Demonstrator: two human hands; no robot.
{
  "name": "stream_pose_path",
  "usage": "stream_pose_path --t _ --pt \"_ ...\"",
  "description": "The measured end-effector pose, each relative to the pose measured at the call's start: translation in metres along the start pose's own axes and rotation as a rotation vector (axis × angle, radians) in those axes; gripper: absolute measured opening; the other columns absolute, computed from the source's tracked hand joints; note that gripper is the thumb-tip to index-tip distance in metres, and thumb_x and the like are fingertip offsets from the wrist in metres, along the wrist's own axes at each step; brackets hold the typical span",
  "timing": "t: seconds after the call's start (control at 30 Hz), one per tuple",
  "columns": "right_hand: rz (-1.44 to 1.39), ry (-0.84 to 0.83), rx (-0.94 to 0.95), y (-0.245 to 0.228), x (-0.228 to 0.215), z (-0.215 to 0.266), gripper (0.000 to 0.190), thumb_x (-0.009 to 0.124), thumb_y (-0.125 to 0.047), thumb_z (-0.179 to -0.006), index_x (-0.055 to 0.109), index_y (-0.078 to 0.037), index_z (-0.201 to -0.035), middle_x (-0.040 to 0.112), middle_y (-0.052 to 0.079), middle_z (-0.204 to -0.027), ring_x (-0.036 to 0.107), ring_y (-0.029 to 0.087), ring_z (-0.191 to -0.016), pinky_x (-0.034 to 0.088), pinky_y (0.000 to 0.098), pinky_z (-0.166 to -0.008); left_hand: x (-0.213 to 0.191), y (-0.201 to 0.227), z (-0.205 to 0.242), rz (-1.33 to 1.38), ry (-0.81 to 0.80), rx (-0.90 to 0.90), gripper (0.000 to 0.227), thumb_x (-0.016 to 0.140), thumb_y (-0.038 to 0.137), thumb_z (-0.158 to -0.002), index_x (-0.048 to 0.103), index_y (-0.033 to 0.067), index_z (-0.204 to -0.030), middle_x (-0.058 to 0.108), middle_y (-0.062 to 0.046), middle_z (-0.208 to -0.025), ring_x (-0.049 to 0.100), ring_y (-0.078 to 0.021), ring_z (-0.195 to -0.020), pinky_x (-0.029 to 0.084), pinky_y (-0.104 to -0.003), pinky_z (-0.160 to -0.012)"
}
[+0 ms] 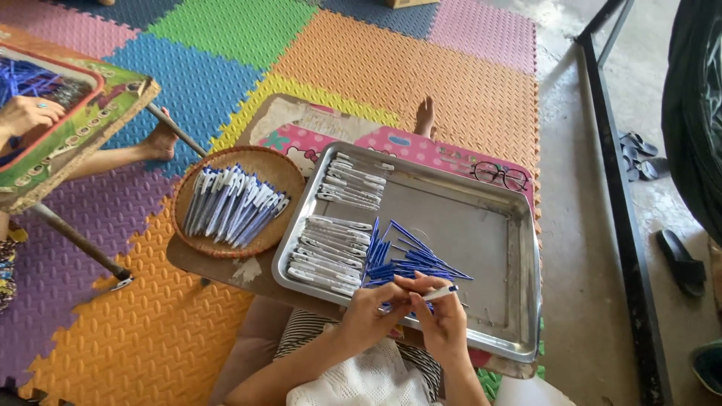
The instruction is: Assembling ballpoint pens by manually attaching caps to the pen bodies.
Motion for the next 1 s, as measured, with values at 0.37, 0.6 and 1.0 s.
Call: stream_pose_path --t 0.37,0.6,1.0 --pt "-0.703 -0.165 0.252 0.005 -0.009 0.021 0.08 0.024 -0.06 -0.107 0.068 0.004 -0.127 0.056 0.031 -0.154 0.047 0.044 -0.146 0.029 0.0666 -0.117 -0.012 -0.006 0.015 -0.018 -0.096 -0.001 0.013 0.078 -0.005 -0.094 0.074 -0.0048 -0.105 0.076 -0.013 -0.09 0.078 -0.019 -0.065 0.066 -0.025 -0.055" --pt "-0.713 -0.067 0.232 0.031 -0.015 0.043 0.062 0.035 -0.041 -0.106 0.074 0.008 -0.108 0.056 0.042 -0.149 0.049 0.053 -0.143 0.028 0.0756 -0.115 -0.016 0.003 0.014 -0.078 -0.104 0.124 0.013 0.08 -0.007 -0.091 0.076 -0.0044 -0.103 0.077 -0.012 -0.09 0.072 -0.0174 -0.063 0.061 -0.026 -0.054" --pt "-0.101 0.174 0.251 0.048 -0.008 0.056 0.021 0.06 0.001 -0.095 0.061 0.002 -0.116 0.078 0.029 -0.127 0.072 0.035 -0.131 0.052 0.0511 -0.117 0.001 -0.005 0.023 -0.082 -0.146 0.003 0.02 0.079 -0.001 -0.093 0.073 0.0015 -0.112 0.079 -0.018 -0.1 0.073 -0.0249 -0.074 0.057 -0.029 -0.062"
Point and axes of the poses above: each hand's wrist, its own z-axis away from the middle knuckle, its own x-axis out of the palm, y = z × x, the point moved 1 cm from there along -z, towards the middle knuckle
